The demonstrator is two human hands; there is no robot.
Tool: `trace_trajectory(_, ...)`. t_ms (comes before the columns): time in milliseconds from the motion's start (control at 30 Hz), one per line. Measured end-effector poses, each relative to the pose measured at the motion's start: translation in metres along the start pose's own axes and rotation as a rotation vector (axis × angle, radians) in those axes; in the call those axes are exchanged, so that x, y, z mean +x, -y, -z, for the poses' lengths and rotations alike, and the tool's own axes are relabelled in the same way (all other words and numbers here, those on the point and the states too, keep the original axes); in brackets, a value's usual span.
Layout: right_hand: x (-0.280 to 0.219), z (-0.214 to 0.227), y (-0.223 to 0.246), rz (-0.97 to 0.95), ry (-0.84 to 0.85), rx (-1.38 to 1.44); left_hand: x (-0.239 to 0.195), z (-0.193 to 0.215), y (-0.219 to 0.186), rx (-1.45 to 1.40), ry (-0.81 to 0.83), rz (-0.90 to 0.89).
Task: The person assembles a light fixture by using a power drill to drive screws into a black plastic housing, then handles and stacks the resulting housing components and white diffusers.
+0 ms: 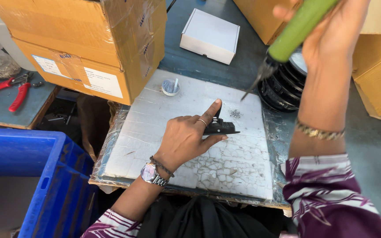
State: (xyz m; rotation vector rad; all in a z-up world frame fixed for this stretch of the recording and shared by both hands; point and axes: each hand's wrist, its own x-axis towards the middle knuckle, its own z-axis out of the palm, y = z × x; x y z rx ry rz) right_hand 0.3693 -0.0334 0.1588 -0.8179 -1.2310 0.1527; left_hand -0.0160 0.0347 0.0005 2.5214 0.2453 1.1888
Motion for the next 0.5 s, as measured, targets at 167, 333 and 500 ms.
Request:
trace_trajectory(167, -0.047, -0.05, 0.063, 0.037, 0.078, 0.139, 0.0, -0.001, -0.001, 0.017, 0.01, 0.022)
trace_trajectory(333, -0.106, -0.077, 0.108, 0.096, 0.141, 0.205, -0.002, -0.005, -0.002, 0.008, -0.02, 0.003)
trace_trajectory(500, -0.132, -0.089, 0.118, 0.139, 0.179, 0.232, -0.004, -0.005, -0.004, 0.033, 0.002, 0.0)
